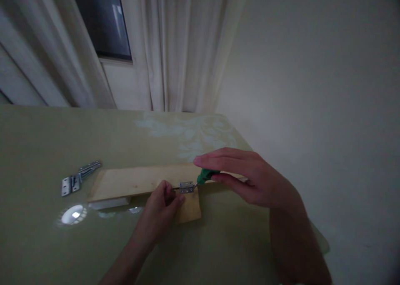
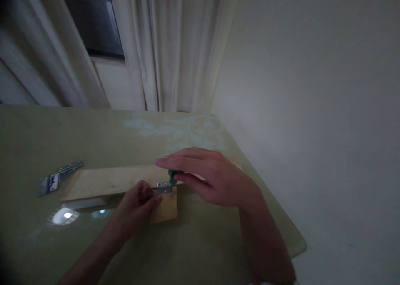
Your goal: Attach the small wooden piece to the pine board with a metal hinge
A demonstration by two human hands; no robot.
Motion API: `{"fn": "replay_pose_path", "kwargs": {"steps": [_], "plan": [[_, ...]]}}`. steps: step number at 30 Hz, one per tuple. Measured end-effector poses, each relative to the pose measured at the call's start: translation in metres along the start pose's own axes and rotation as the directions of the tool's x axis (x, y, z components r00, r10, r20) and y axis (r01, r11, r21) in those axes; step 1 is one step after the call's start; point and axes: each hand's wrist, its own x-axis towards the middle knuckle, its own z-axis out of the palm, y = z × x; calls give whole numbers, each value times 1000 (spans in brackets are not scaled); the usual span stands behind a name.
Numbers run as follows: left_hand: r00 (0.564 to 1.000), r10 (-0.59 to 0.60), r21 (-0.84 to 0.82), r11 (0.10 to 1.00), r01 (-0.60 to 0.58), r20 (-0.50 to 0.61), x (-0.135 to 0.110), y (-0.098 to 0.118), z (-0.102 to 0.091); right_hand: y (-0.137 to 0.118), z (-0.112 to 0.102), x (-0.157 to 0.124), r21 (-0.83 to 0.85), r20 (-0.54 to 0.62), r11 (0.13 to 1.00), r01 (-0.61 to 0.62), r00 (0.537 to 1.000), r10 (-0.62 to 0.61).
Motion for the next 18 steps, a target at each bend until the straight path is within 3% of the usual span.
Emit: {"fn": "replay_pose_path", "kwargs": {"steps": [7,12,18], "plan": [[1000,7,-5,1000,-7,4,-1,4,0,9,1,4,-187,-111,982,-20,994,-1],[1000,0,8,1000,0,-1,0,-1,0,0,-4,-2,-79,-30,995,-65,998,63],[1000,15,78,997,-15,-7,0,-3,-1,4,-5,-1,38,46,999,-38,998,37]]}}
